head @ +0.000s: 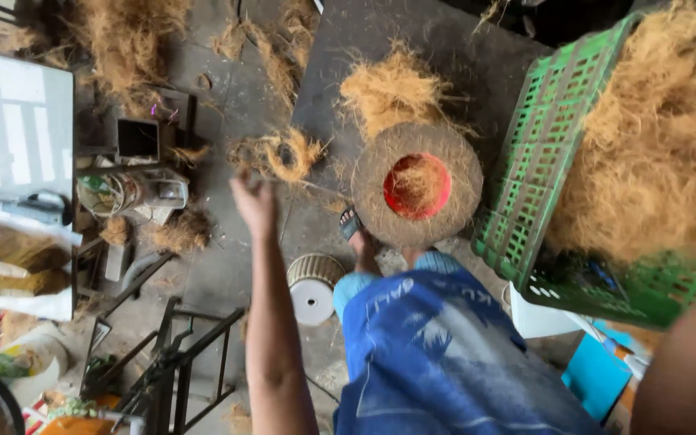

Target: The person is manually stuffing and shaping coconut fiber into a circular mold, likely to create a plant liner or similar product.

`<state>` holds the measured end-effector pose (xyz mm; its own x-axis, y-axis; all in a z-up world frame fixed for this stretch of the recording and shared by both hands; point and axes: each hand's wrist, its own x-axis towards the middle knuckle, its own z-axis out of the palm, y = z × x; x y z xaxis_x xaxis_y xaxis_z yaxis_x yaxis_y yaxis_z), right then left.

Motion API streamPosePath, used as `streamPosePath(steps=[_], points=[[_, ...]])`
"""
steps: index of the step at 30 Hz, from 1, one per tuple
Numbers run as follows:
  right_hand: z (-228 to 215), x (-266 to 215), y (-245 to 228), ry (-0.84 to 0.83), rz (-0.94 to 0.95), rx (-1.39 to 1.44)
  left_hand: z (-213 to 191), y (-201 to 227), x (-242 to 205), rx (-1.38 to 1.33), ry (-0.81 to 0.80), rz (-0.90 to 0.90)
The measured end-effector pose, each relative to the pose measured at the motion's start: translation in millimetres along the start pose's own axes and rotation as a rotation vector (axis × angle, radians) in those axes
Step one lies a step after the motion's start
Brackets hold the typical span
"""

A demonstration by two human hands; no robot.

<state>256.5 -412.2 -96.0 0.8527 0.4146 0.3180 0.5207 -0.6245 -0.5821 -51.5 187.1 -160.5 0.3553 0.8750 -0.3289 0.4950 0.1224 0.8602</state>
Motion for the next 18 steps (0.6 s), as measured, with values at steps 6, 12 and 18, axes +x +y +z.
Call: streamPosePath(steps=[6,12,18], points=[[227,89,-161,-0.238,-0.026,-0.105,143,-11,-27,0.323,-0.428,0.309],[390,129,-151,-0.814,0.054,-0.325,251,0,13,0.54,-0.545,0.327],[477,101,-22,-0.955,-0.064,-0.341,319,-45,75,0.846,-0.613,0.453]])
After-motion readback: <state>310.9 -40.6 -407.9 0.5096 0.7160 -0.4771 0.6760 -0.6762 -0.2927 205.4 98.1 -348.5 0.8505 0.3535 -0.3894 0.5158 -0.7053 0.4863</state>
